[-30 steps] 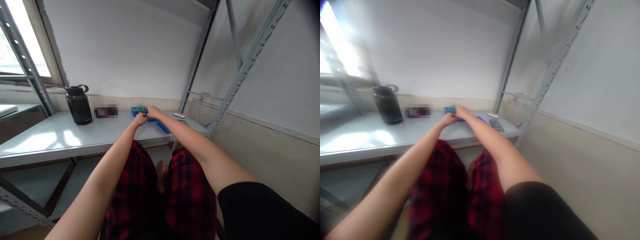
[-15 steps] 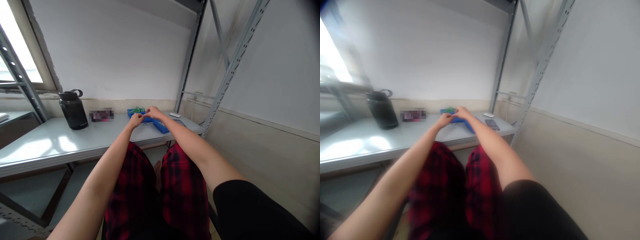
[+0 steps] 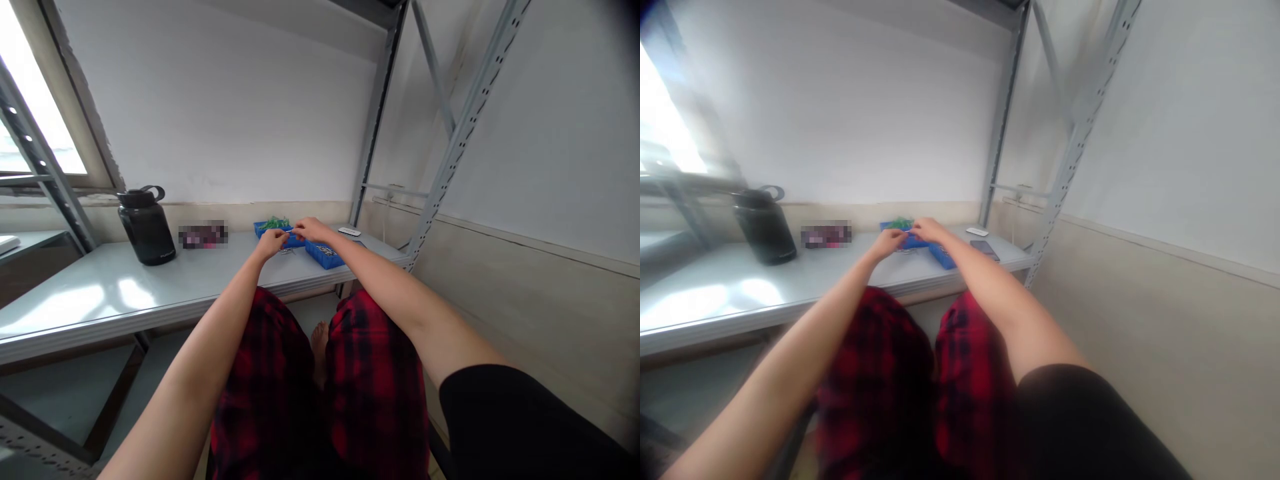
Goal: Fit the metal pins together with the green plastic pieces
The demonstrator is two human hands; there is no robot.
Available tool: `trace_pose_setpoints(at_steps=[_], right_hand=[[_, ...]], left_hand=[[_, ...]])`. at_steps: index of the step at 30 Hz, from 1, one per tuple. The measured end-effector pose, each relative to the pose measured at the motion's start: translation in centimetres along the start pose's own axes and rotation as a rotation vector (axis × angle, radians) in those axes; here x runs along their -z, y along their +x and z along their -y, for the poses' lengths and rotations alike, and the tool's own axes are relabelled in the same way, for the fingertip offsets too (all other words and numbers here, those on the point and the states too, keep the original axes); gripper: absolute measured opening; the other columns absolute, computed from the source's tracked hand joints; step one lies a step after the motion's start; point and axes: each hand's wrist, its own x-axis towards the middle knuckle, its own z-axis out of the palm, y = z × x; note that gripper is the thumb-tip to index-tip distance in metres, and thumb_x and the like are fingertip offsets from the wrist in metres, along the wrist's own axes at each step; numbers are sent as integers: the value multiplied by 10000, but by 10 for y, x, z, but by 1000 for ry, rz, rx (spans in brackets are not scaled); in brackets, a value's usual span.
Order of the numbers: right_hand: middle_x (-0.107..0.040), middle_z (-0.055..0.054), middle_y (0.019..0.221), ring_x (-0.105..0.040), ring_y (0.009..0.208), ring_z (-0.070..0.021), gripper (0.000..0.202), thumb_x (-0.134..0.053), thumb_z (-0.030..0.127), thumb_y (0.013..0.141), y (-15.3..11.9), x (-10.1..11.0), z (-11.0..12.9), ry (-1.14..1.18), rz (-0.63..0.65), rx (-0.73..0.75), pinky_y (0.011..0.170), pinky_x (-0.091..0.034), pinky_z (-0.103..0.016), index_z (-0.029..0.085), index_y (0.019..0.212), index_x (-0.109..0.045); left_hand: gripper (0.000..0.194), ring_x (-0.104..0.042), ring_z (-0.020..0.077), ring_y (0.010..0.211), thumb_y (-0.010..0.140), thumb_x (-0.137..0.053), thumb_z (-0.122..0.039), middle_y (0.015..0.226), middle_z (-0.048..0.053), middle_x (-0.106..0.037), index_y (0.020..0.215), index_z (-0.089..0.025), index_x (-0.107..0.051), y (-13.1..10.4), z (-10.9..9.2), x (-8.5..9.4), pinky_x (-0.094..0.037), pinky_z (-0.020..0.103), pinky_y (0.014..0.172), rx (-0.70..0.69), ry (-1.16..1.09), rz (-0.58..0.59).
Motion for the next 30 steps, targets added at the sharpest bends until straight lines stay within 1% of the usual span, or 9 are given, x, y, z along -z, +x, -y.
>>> trace_pose_setpoints(at_steps=[5, 9, 13, 16, 18, 21, 23, 27, 30], right_hand=[[-741, -49, 829, -638, 720, -120, 316, -503, 313, 988, -1, -1, 7, -54, 32, 30, 640, -403, -188, 128, 832, -707], [-732, -48, 799, -621, 711, -137, 322, -503, 316, 981, 0, -6, 12, -148, 57, 62, 631, -384, -208, 131, 834, -722], [-730, -55, 785, -629, 733, -158, 319, -506, 329, 979, -2, -9, 15, -176, 50, 65, 674, -405, -222, 143, 887, -749], [-734, -54, 802, -636, 744, -164, 308, -528, 343, 968, -3, -5, 14, -188, 69, 55, 690, -419, -227, 147, 898, -755], [-742, -53, 844, -644, 760, -163, 266, -574, 349, 943, -4, 1, 11, -197, 89, 26, 683, -426, -220, 154, 910, -753], [-753, -54, 966, -663, 840, -162, 194, -650, 281, 892, -6, 11, 4, -192, 54, 9, 718, -441, -206, 170, 1020, -745], [-748, -68, 1052, -669, 897, -164, 262, -656, 242, 884, -9, 14, -2, -164, 12, 24, 764, -452, -208, 166, 1127, -718], [-728, -102, 1152, -668, 959, -177, 388, -589, 216, 919, -13, 9, -7, -105, -7, 96, 828, -462, -237, 147, 1300, -623], [-715, -111, 1183, -655, 1006, -195, 394, -539, 199, 945, -14, 4, -5, -130, -20, 177, 860, -455, -267, 149, 1331, -593]], left_hand=[[204, -612, 139, 640, 879, -569, -288, 815, 53, -709, 837, -141, -704, -2, -6, 4, -446, 224, 575, 13, -73, -70], [162, -624, 139, 659, 854, -591, -245, 834, 61, -720, 860, -130, -704, -6, -13, 6, -449, 220, 575, 33, -138, -51], [162, -672, 173, 743, 833, -621, -259, 859, 83, -734, 867, -123, -702, -11, -19, 6, -481, 230, 606, 73, -210, -26], [149, -698, 197, 816, 820, -610, -236, 887, 100, -742, 862, -118, -691, -13, -23, 5, -506, 242, 641, 83, -264, -17], [127, -703, 201, 828, 804, -598, -209, 895, 105, -745, 835, -118, -681, -13, -25, 5, -515, 249, 657, 82, -279, -36], [92, -696, 188, 784, 783, -584, -189, 885, 101, -745, 788, -128, -652, -12, -26, 4, -516, 255, 657, 88, -289, -77], [77, -680, 173, 736, 779, -574, -185, 858, 89, -739, 765, -136, -632, -11, -25, 3, -500, 247, 634, 81, -274, -81], [77, -623, 154, 649, 775, -569, -179, 730, 55, -692, 727, -145, -620, -6, -19, -2, -458, 236, 589, 32, -172, -82], [102, -606, 169, 667, 779, -594, -214, 690, 44, -664, 723, -144, -643, -3, -13, -4, -457, 259, 627, -27, -63, -86]])
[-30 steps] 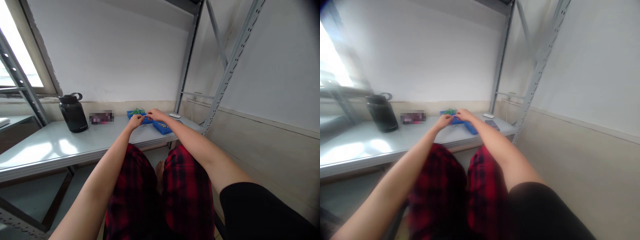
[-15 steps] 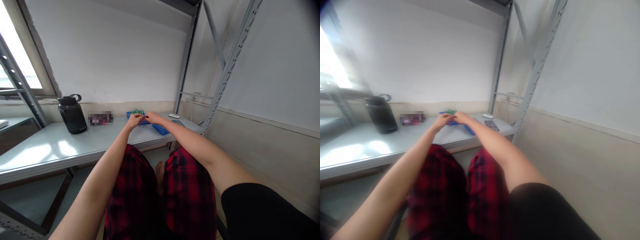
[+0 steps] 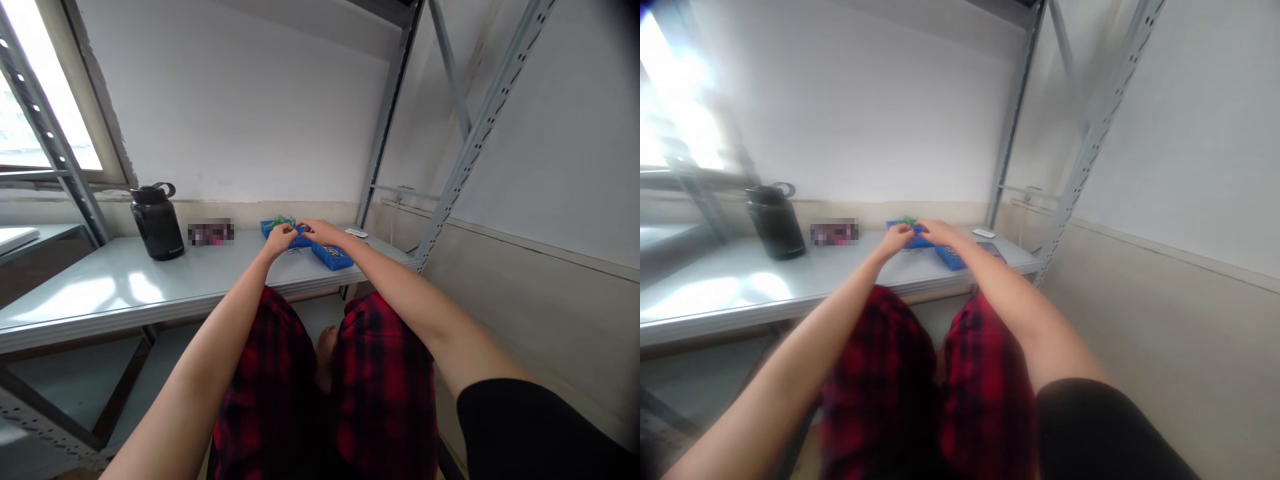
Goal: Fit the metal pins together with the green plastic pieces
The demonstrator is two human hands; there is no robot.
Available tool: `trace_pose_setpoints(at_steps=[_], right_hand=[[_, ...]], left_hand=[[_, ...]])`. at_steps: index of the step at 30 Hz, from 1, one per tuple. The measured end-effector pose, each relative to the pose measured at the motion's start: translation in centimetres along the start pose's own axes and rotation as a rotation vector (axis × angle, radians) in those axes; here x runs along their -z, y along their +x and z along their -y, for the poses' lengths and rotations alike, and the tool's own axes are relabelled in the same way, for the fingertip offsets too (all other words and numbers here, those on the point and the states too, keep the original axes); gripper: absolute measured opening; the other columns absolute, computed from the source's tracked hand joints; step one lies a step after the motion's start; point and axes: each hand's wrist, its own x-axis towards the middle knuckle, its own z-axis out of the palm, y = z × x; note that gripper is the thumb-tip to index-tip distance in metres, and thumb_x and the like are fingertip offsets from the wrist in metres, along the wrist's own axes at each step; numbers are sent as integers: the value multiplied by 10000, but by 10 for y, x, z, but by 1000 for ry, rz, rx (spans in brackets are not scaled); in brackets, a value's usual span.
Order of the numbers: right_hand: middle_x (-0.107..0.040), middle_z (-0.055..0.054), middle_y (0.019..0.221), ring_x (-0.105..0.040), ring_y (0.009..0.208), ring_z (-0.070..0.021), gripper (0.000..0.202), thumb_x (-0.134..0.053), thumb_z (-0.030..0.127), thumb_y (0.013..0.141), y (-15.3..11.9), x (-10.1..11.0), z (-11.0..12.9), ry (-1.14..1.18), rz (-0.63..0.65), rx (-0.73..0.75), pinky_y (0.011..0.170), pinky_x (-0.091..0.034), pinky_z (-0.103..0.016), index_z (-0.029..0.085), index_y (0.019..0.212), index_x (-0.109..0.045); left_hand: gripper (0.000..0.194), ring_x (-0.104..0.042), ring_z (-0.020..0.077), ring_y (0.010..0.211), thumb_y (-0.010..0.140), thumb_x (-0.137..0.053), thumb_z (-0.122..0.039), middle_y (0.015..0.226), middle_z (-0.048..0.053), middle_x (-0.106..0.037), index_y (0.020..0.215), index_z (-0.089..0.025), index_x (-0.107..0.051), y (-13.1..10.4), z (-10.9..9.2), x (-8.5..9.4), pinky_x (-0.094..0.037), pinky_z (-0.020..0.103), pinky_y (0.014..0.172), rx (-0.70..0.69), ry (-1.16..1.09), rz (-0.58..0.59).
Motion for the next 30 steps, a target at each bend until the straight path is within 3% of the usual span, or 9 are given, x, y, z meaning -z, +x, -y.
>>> trace_pose_setpoints(at_steps=[4, 9, 13, 17, 24, 30], right_hand=[[-710, -108, 1179, -647, 1003, -208, 314, -511, 185, 956, 1, 0, 7, -80, 29, 38, 830, -448, -273, 161, 1240, -644], [-723, -106, 1109, -645, 937, -209, 259, -524, 209, 944, -2, 7, 5, -173, 78, -30, 741, -429, -254, 167, 1134, -694], [-731, -85, 953, -629, 772, -181, 209, -551, 234, 916, -5, 14, -1, -163, 165, -83, 635, -398, -248, 162, 1030, -711], [-716, -71, 849, -587, 652, -156, 162, -557, 227, 904, -10, 19, -3, -140, 282, -168, 569, -370, -248, 159, 946, -698], [-728, -81, 935, -637, 776, -170, 98, -595, 176, 874, -14, 21, -6, -36, 308, -240, 621, -414, -230, 153, 915, -681], [-721, -76, 910, -654, 796, -184, 100, -592, 177, 843, -16, 24, 1, 37, 419, -286, 638, -457, -249, 157, 888, -679]], left_hand=[[171, -615, 203, 739, 776, -641, -280, 741, 57, -687, 772, -124, -710, 1, 5, 0, -460, 301, 713, -100, 110, 56], [261, -604, 201, 740, 790, -649, -353, 773, 59, -708, 833, -119, -756, 1, 5, 0, -451, 306, 721, -164, 60, 128], [222, -595, 195, 748, 761, -678, -326, 755, 49, -704, 809, -128, -768, 0, 2, -3, -445, 292, 700, -198, 23, 163], [225, -552, 161, 653, 784, -675, -322, 668, 36, -657, 783, -115, -763, -2, 0, -4, -425, 281, 635, -161, 12, 200], [207, -558, 145, 627, 742, -760, -328, 669, 25, -656, 781, -125, -748, -6, -2, -2, -445, 275, 621, -74, -31, 243], [150, -566, 143, 623, 743, -778, -281, 656, 27, -660, 744, -136, -738, -5, -1, -4, -450, 275, 626, -53, 14, 243]])
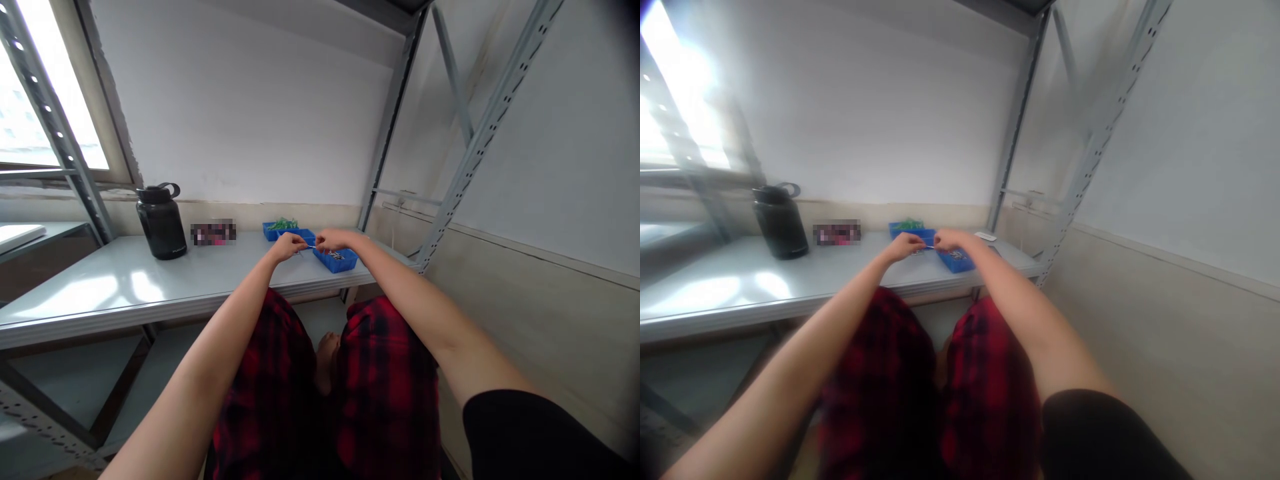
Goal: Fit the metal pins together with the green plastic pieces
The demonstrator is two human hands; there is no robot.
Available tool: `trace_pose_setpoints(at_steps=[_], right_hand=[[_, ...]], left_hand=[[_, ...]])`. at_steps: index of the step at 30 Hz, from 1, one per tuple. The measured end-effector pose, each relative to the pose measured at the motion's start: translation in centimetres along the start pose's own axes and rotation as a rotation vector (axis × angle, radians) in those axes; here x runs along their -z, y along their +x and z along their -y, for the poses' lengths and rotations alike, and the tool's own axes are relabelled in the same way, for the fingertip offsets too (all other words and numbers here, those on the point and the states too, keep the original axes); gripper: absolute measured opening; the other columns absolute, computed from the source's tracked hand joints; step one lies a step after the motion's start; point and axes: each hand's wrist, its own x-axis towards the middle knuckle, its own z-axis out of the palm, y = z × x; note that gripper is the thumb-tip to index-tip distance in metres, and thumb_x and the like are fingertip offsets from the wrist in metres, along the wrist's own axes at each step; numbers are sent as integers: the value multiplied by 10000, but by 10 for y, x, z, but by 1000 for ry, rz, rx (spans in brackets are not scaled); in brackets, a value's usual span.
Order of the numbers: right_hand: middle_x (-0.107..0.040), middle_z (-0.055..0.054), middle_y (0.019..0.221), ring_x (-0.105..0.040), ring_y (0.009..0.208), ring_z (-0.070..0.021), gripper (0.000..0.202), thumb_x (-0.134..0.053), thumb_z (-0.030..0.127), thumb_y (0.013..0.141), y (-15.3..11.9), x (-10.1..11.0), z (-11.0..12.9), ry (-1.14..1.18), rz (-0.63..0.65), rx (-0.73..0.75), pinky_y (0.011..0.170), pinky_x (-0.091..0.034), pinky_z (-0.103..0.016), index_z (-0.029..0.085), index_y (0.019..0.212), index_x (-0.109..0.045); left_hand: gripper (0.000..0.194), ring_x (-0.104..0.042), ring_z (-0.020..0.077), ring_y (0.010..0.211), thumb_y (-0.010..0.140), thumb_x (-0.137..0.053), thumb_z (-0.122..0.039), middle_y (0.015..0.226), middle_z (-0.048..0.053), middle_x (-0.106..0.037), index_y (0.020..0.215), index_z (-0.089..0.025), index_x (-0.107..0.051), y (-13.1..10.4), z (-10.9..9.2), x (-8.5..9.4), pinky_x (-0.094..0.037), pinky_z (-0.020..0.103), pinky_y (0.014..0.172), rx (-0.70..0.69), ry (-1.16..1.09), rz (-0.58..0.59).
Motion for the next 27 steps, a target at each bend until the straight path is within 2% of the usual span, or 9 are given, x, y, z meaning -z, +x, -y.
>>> trace_pose_setpoints(at_steps=[7, 12, 16, 27], right_hand=[[-710, -101, 942, -678, 804, -207, 115, -666, 185, 777, 5, -4, -8, 81, 164, -141, 656, -540, -286, 148, 886, -658], [-698, -107, 982, -683, 843, -205, 94, -633, 155, 804, 3, -4, -14, 104, 142, -163, 680, -559, -283, 140, 896, -647], [-699, -100, 995, -680, 844, -189, 142, -638, 190, 822, 6, -4, -20, 107, 142, -166, 664, -545, -251, 138, 955, -645], [-705, -98, 971, -678, 782, -186, 115, -613, 188, 814, 11, -8, -22, 111, 102, -118, 652, -533, -282, 157, 917, -654]], left_hand=[[120, -557, 127, 601, 761, -745, -226, 644, 25, -643, 697, -133, -706, -3, -4, 0, -453, 263, 607, 36, 1, 71], [164, -547, 123, 592, 771, -728, -285, 643, 28, -633, 725, -129, -708, -1, 0, -1, -429, 247, 554, 55, 16, 92], [204, -561, 125, 615, 754, -739, -336, 708, 42, -663, 754, -133, -717, 0, 4, -1, -439, 243, 556, 55, 4, 114], [207, -556, 134, 600, 764, -721, -346, 679, 41, -644, 727, -142, -713, -2, 2, -2, -422, 254, 543, 55, 9, 112]])
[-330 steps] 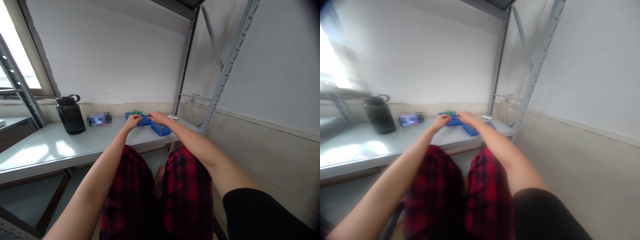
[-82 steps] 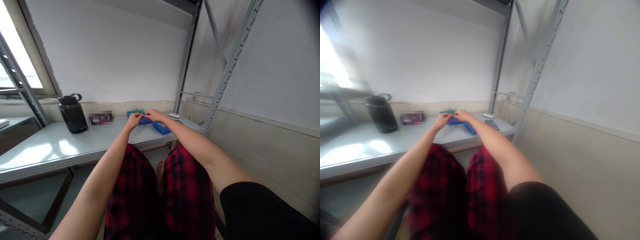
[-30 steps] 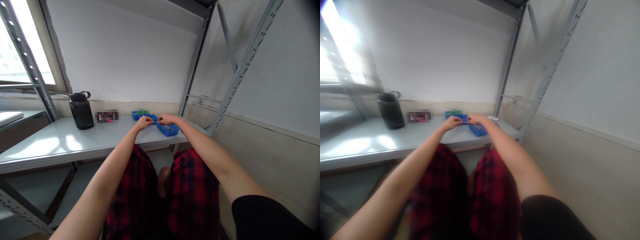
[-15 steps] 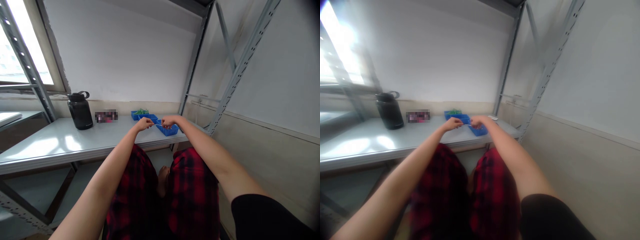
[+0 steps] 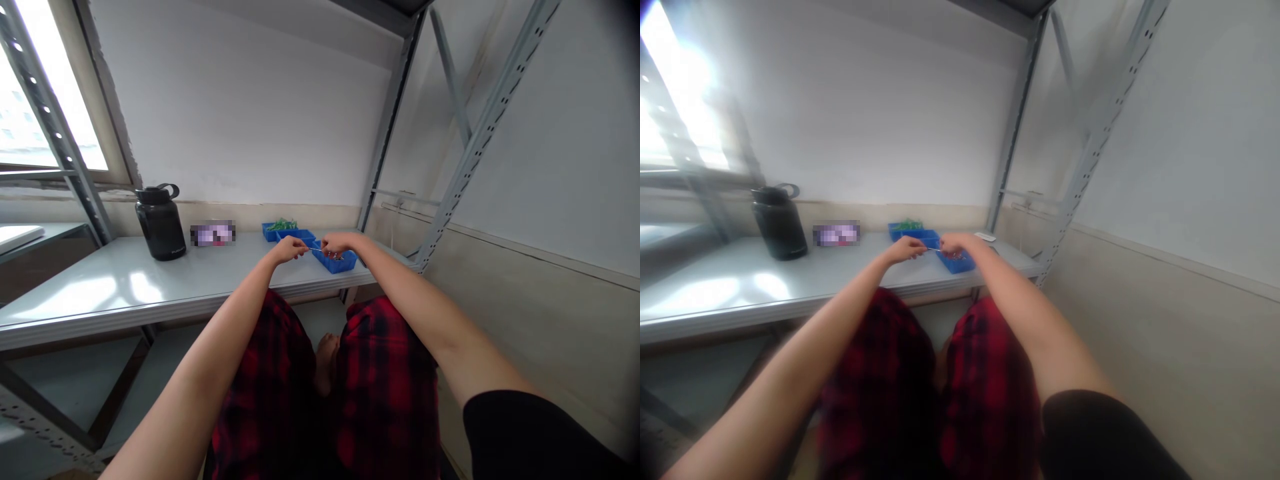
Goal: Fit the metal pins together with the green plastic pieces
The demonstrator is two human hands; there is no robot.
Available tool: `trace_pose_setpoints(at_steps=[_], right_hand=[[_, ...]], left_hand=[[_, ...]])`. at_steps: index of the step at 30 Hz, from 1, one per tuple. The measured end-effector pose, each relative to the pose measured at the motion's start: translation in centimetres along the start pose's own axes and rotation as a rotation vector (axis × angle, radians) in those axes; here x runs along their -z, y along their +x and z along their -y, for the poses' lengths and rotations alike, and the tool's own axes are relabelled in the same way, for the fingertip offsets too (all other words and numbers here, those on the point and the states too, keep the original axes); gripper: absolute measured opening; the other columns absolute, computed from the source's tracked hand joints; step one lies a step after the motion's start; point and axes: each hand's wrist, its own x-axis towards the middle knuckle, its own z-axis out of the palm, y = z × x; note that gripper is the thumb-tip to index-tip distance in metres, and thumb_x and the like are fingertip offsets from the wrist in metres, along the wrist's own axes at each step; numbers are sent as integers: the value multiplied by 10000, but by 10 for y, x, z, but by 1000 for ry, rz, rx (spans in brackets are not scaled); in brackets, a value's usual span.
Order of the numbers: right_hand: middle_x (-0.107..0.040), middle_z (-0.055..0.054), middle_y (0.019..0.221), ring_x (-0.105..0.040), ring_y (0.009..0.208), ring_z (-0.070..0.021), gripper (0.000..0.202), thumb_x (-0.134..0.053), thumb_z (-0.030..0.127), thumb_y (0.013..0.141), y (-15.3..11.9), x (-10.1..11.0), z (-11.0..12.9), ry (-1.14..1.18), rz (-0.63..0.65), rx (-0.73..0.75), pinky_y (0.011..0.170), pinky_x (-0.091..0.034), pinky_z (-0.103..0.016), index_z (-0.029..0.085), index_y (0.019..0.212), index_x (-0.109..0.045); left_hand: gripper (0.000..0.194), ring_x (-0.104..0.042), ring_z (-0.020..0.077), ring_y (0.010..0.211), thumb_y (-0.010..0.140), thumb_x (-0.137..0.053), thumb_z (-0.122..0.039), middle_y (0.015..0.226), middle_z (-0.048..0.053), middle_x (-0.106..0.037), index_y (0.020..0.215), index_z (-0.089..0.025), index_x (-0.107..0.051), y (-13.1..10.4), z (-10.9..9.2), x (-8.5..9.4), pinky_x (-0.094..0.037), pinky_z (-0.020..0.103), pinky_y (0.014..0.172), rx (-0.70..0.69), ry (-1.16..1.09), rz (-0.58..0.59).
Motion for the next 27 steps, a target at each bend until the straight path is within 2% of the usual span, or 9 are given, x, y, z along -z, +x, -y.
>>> trace_pose_setpoints(at_steps=[6, 13, 20, 27], right_hand=[[-704, -110, 981, -666, 785, -184, 104, -600, 188, 832, 0, 0, 1, -1, -1, 9, 645, -527, -275, 154, 922, -639], [-714, -99, 937, -649, 702, -166, 125, -600, 206, 843, 2, -1, 2, -28, 8, -6, 632, -521, -280, 155, 949, -641], [-717, -92, 939, -631, 656, -155, 93, -604, 206, 844, -2, 0, 6, -44, -31, 13, 603, -494, -276, 168, 896, -670], [-726, -105, 949, -657, 752, -182, 74, -597, 174, 835, -4, -1, 11, -45, -31, 55, 610, -477, -256, 155, 875, -656]], left_hand=[[227, -556, 133, 604, 775, -723, -361, 690, 43, -648, 726, -140, -710, -1, -1, 0, -419, 253, 542, -8, 7, 1], [215, -562, 134, 600, 781, -721, -352, 673, 36, -640, 740, -141, -712, 0, 0, 0, -426, 254, 550, -6, -13, -2], [220, -566, 137, 597, 780, -731, -353, 669, 38, -645, 705, -147, -706, 1, 1, 0, -441, 263, 564, 1, -16, -6], [199, -560, 126, 588, 797, -717, -339, 670, 37, -648, 774, -141, -724, -1, -5, 0, -451, 250, 561, 6, -60, -33]])
